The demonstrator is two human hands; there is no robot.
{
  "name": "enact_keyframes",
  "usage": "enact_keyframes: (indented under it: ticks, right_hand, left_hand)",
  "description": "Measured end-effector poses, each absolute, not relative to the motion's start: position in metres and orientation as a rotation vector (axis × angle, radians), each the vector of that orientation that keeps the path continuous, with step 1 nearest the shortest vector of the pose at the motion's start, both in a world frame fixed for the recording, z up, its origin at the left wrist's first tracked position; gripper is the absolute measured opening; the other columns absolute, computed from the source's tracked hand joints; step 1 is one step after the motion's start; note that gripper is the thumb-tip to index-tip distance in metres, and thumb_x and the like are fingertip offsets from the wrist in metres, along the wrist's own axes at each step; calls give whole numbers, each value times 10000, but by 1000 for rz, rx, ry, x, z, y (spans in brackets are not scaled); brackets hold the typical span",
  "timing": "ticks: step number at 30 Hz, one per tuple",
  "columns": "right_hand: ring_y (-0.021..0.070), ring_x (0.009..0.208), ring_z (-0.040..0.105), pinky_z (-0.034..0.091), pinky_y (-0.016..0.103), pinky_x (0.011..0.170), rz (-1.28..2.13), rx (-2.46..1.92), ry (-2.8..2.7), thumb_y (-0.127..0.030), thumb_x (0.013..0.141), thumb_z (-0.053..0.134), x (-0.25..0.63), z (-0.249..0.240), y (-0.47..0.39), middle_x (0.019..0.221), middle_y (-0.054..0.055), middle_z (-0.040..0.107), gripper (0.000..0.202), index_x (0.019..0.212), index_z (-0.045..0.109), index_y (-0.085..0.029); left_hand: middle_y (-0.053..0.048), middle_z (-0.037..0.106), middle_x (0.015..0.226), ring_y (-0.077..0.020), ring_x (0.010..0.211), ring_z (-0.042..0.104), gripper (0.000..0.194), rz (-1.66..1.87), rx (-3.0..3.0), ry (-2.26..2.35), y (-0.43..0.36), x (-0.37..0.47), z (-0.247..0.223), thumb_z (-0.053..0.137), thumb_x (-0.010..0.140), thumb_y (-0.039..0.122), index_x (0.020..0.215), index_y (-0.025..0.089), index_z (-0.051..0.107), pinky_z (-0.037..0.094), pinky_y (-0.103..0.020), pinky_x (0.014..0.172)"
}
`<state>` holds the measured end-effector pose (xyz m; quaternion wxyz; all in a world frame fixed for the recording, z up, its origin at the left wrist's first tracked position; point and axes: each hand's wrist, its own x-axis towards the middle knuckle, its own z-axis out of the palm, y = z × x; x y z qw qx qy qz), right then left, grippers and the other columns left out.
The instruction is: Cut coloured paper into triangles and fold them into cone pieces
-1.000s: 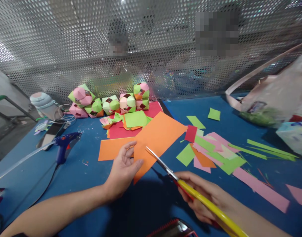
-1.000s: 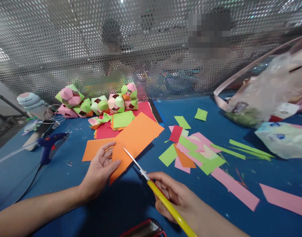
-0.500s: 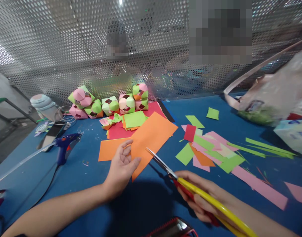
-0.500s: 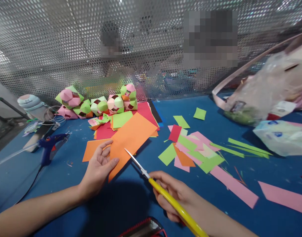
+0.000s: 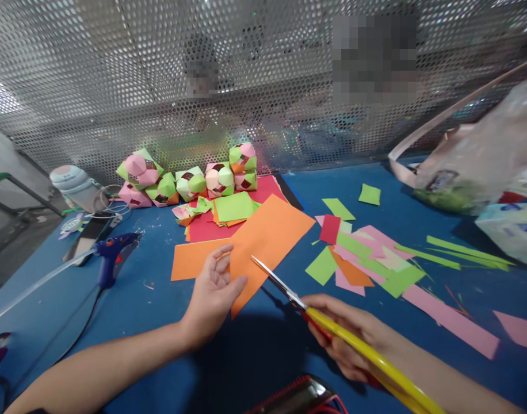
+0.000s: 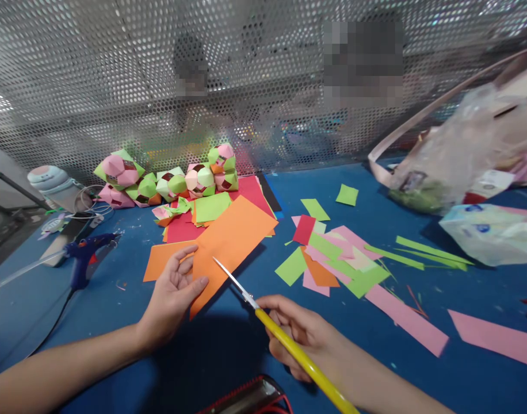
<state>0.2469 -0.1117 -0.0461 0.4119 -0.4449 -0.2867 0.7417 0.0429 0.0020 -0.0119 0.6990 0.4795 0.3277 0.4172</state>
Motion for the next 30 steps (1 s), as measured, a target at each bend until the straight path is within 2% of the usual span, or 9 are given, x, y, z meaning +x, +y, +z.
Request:
enact_keyframes:
  ticks: [5, 10, 15, 22, 27, 30]
  right_hand:
    - [2, 434, 312, 213, 161, 372, 1848, -1116, -746, -309, 722, 713, 246, -43, -112, 712, -55, 416, 412, 1092, 536, -273]
    - [4, 417, 265, 236, 160, 360, 1817, -1162, -785, -282, 761, 671, 249, -53, -116, 709, -57, 440, 378, 1107, 518, -277]
    - [10, 422, 278, 236, 160, 376, 1798, -1199, -803, -238, 786, 610, 248, -52, -116, 681, -58, 452, 351, 1117, 494, -257]
    - [11, 421, 292, 222, 171, 377, 1785, -1188, -813, -278, 762, 642, 242, -47, -114, 685, -55, 461, 359, 1095, 510, -254]
    - [30, 431, 348, 226, 181, 374, 1759, -1280, -772, -314, 711, 662, 238, -40, -114, 665, -52, 464, 385, 1064, 520, -258]
    - [43, 487, 388, 225, 171, 394, 1762, -1270, -752, -317, 695, 685, 236, -37, -113, 686, -47, 454, 409, 1066, 519, -269]
  left_hand:
    - [-110, 561, 1214, -239, 1119, 567, 551, 922, 1067, 742, 2, 43, -12, 720, 713, 183, 1188, 203, 442, 474, -353, 914]
    - [-93, 559, 1156, -208, 1025, 592, 558, 923, 1095, 777, 3, 42, -15, 725, 710, 192, 1193, 204, 447, 487, -336, 867]
    - [-87, 579, 1132, -196, 1017, 590, 544, 912, 1096, 762, 3, 42, -16, 731, 710, 191, 1179, 198, 454, 484, -305, 849]
    - [-90, 592, 1147, -182, 979, 610, 550, 888, 1085, 774, 1, 42, -13, 725, 710, 173, 1187, 201, 452, 502, -259, 770]
    - [-94, 590, 1172, -180, 985, 618, 541, 880, 1072, 744, 1, 42, -12, 717, 720, 170, 1180, 201, 435, 503, -273, 798]
    - [-103, 581, 1186, -204, 1057, 591, 545, 869, 1068, 742, 1, 42, -12, 722, 713, 171, 1177, 198, 436, 490, -295, 845]
